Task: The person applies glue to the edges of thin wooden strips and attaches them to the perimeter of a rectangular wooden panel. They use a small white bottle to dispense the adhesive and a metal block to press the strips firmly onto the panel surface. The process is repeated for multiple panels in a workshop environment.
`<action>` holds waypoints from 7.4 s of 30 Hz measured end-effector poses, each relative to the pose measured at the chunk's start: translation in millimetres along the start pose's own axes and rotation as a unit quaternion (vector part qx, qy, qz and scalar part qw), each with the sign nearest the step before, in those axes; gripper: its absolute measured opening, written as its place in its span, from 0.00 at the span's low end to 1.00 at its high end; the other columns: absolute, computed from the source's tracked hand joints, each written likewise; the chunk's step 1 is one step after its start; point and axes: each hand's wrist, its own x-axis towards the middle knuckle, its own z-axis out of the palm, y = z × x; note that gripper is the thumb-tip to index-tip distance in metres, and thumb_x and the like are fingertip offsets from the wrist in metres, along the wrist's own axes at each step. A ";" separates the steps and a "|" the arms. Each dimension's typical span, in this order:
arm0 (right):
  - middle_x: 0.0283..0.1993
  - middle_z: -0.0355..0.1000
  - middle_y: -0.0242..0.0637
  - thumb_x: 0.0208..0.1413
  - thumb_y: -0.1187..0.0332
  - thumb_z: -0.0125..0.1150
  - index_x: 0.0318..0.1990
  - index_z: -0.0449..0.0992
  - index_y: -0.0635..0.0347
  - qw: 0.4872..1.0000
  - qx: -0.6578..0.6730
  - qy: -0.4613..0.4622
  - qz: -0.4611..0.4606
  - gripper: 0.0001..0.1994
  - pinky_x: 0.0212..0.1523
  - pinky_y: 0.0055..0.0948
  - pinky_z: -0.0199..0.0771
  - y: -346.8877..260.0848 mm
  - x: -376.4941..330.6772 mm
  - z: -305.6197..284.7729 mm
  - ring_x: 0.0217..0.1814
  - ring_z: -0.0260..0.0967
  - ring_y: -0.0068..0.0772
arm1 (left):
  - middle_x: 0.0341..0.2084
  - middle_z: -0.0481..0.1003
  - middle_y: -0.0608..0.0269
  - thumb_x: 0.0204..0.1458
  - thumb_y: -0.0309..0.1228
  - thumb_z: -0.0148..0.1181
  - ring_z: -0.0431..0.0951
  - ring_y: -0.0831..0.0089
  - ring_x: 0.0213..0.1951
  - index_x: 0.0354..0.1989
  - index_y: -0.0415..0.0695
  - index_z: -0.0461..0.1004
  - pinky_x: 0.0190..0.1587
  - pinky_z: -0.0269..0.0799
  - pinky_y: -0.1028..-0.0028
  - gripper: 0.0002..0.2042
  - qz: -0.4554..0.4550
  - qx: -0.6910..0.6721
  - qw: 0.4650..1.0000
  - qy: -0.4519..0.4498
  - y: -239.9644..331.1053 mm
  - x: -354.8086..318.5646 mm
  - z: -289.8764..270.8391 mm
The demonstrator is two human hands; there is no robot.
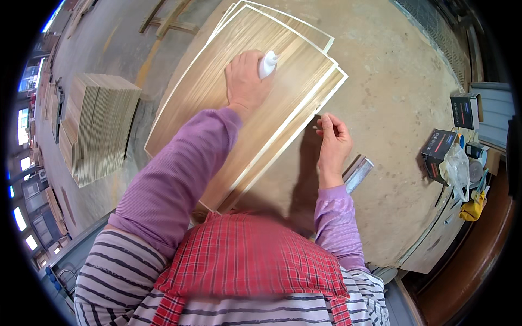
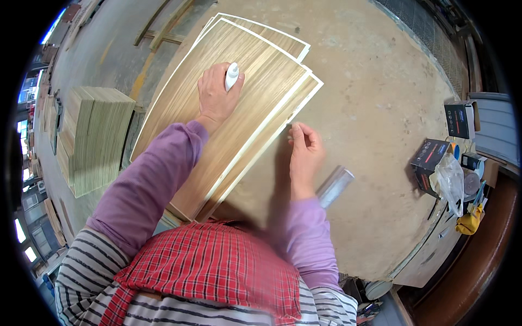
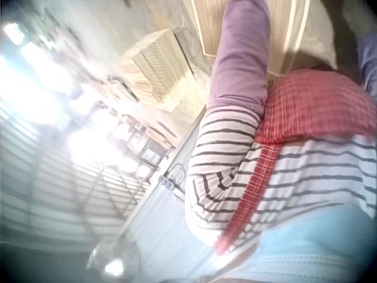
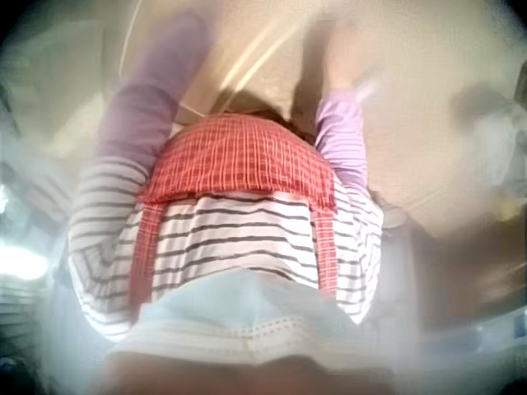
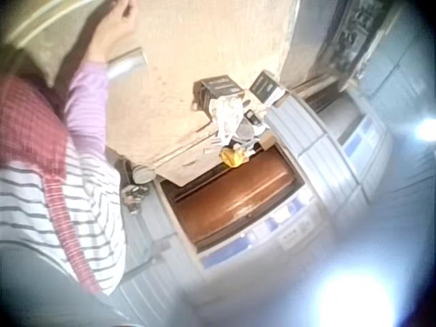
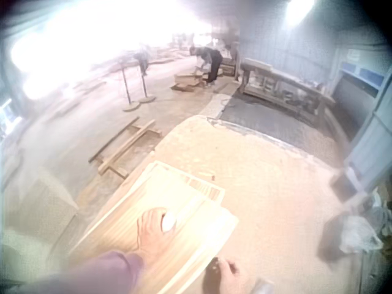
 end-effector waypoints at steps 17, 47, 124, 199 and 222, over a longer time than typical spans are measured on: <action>0.36 0.76 0.31 0.56 0.70 0.63 0.40 0.79 0.65 0.999 -0.004 0.023 -0.040 0.08 0.35 0.20 0.74 25.4 14.6 13.2 0.34 0.70 0.20 | 0.38 0.72 0.60 0.51 0.38 0.60 0.69 0.60 0.44 0.42 0.47 0.69 0.49 0.58 0.61 0.13 0.016 -0.013 1.000 -0.007 2.3 1.5 -4.1; 0.34 0.74 0.31 0.54 0.69 0.65 0.38 0.78 0.65 0.997 0.059 0.042 0.028 0.09 0.42 0.21 0.69 18.3 6.2 21.7 0.39 0.68 0.20 | 0.39 0.72 0.64 0.47 0.35 0.63 0.69 0.61 0.46 0.41 0.49 0.70 0.51 0.56 0.62 0.13 0.009 -0.021 1.000 -0.007 0.5 1.5 -1.2; 0.34 0.65 0.31 0.42 0.77 0.56 0.47 0.71 0.51 0.724 -0.513 -0.115 -0.448 0.20 0.35 0.33 0.66 -15.7 33.6 -34.4 0.37 0.65 0.34 | 0.29 0.77 0.58 0.45 0.29 0.62 0.76 0.58 0.33 0.32 0.45 0.76 0.38 0.70 0.65 0.06 0.084 -0.185 0.961 -0.186 3.7 -52.2 -39.0; 0.31 0.68 0.27 0.64 0.62 0.53 0.37 0.69 0.60 0.992 0.069 -0.078 0.064 0.10 0.30 0.18 0.63 27.3 -35.7 -6.6 0.31 0.60 0.14 | 0.51 0.71 0.55 0.39 0.28 0.64 0.69 0.56 0.53 0.49 0.45 0.69 0.54 0.61 0.59 0.24 0.209 -0.008 0.963 -0.172 8.4 -24.2 -37.0; 0.48 0.70 0.37 0.58 0.66 0.59 0.53 0.67 0.63 0.988 0.116 -0.040 -0.092 0.18 0.50 0.27 0.68 -56.6 69.3 -103.1 0.49 0.66 0.25 | 0.52 0.69 0.48 0.35 0.20 0.65 0.68 0.50 0.54 0.51 0.40 0.67 0.56 0.63 0.58 0.28 0.203 -0.042 0.959 -0.192 -4.3 -20.6 -40.6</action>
